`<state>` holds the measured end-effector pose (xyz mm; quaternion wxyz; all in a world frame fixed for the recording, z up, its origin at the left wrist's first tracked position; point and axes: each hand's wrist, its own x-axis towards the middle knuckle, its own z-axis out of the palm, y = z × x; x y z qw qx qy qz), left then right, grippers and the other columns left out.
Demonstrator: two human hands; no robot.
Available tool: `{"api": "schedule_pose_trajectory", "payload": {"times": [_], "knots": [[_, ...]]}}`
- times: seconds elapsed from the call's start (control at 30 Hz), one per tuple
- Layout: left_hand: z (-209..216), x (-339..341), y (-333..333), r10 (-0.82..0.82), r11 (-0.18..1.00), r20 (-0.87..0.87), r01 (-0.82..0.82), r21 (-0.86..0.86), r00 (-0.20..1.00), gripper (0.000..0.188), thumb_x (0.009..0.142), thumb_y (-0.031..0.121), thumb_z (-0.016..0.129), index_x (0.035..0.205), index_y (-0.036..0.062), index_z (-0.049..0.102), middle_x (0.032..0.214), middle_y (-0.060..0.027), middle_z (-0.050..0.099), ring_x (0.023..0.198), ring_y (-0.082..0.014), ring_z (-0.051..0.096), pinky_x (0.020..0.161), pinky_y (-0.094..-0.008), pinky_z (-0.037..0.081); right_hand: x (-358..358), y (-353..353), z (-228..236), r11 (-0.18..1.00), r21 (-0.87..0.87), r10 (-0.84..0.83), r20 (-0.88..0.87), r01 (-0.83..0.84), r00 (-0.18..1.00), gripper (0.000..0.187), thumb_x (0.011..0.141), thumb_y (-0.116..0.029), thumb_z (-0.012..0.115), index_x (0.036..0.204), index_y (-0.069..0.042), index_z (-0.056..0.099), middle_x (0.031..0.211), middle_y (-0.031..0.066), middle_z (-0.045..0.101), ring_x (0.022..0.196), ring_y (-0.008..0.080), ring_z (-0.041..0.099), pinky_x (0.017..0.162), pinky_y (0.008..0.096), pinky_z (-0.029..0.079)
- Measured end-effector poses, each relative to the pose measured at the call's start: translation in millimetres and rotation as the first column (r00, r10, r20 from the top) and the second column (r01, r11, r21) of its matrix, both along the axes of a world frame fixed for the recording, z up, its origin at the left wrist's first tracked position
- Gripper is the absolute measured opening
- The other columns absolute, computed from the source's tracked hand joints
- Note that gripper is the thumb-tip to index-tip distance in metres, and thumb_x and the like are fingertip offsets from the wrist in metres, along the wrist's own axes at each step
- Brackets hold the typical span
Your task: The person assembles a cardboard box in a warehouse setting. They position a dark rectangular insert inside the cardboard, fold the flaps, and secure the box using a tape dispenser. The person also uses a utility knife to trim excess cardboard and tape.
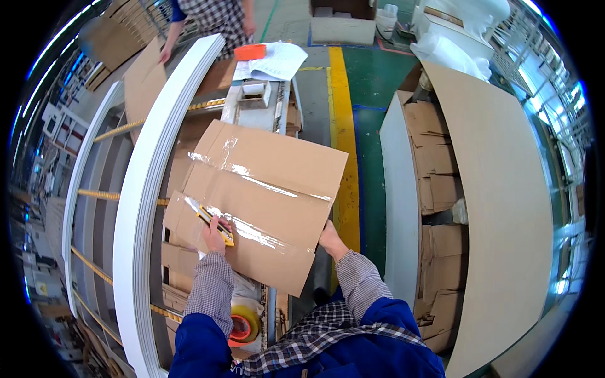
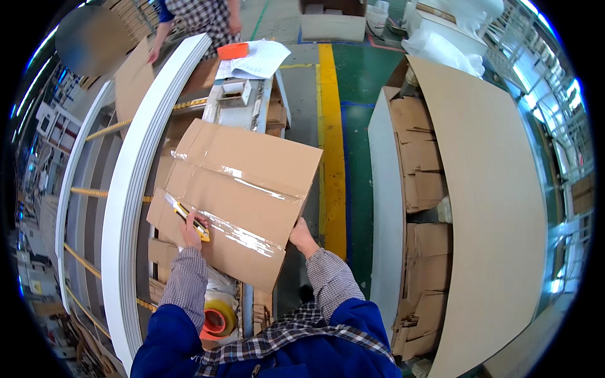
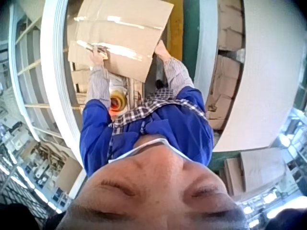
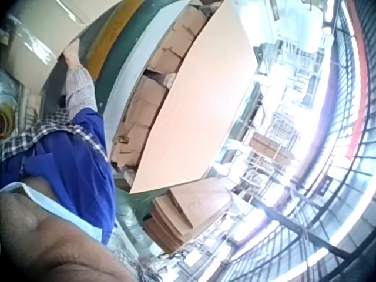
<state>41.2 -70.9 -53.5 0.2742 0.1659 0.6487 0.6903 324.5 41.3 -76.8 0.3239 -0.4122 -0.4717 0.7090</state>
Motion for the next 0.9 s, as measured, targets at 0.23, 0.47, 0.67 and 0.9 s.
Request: {"api": "schedule_pose_trajectory", "payload": {"times": [0.23, 0.47, 0.67, 0.9], "knots": [[2.3, -0.6, -1.8, 0.097, 0.993, -0.024, -0.096, 0.066, 0.995, 0.031, 0.087, 0.028, 0.048, 0.075, -0.0005, 0.048, 0.065, -0.0106, 0.054, 0.053, -0.0184, 0.054, 0.051, -0.0300, 0.047, -4.4, -7.3, -16.8, 0.991, 0.018, -0.133, -0.002, 0.133, 0.991, 0.028, 0.078, -0.013, 0.059, 0.094, 0.009, 0.055, 0.085, 0.0124, 0.062, 0.079, 0.0162, 0.057, 0.069, 0.0302, 0.046], [-2.6, -2.0, 1.2, 0.127, 0.989, -0.031, -0.124, 0.077, 0.991, 0.035, 0.087, 0.032, 0.048, 0.075, -0.0006, 0.048, 0.066, -0.0111, 0.054, 0.056, -0.0194, 0.054, 0.054, -0.0311, 0.048, -4.9, -9.9, -25.8, 0.979, 0.022, -0.203, -0.030, 0.204, 0.979, 0.029, 0.079, -0.017, 0.057, 0.089, 0.011, 0.056, 0.075, 0.0129, 0.061, 0.071, 0.0154, 0.056, 0.063, 0.0321, 0.045], [-11.5, -2.3, -7.6, 0.069, 0.989, 0.164, -0.089, 0.119, 0.984, 0.030, 0.086, 0.029, 0.049, 0.075, 0.0013, 0.048, 0.067, -0.0099, 0.054, 0.056, -0.0183, 0.054, 0.052, -0.0301, 0.047, -1.0, -17.4, -42.2, 0.990, 0.032, -0.137, 0.076, 0.135, 0.988, 0.027, 0.078, -0.016, 0.060, 0.094, 0.006, 0.057, 0.086, 0.0087, 0.061, 0.078, 0.0166, 0.055, 0.072, 0.0308, 0.046], [16.0, -39.2, 25.5, -0.092, 0.984, -0.326, 0.036, -0.177, 0.941, 0.022, 0.078, 0.020, 0.055, 0.082, -0.0016, 0.054, 0.073, -0.0105, 0.056, 0.069, -0.0202, 0.056, 0.064, -0.0309, 0.045, 3.9, 2.0, -36.8, 0.990, 0.135, -0.062, 0.099, 0.048, 0.993, 0.030, 0.081, -0.010, 0.057, 0.107, 0.004, 0.052, 0.097, 0.0084, 0.060, 0.084, 0.0167, 0.056, 0.073, 0.0293, 0.046]]}}
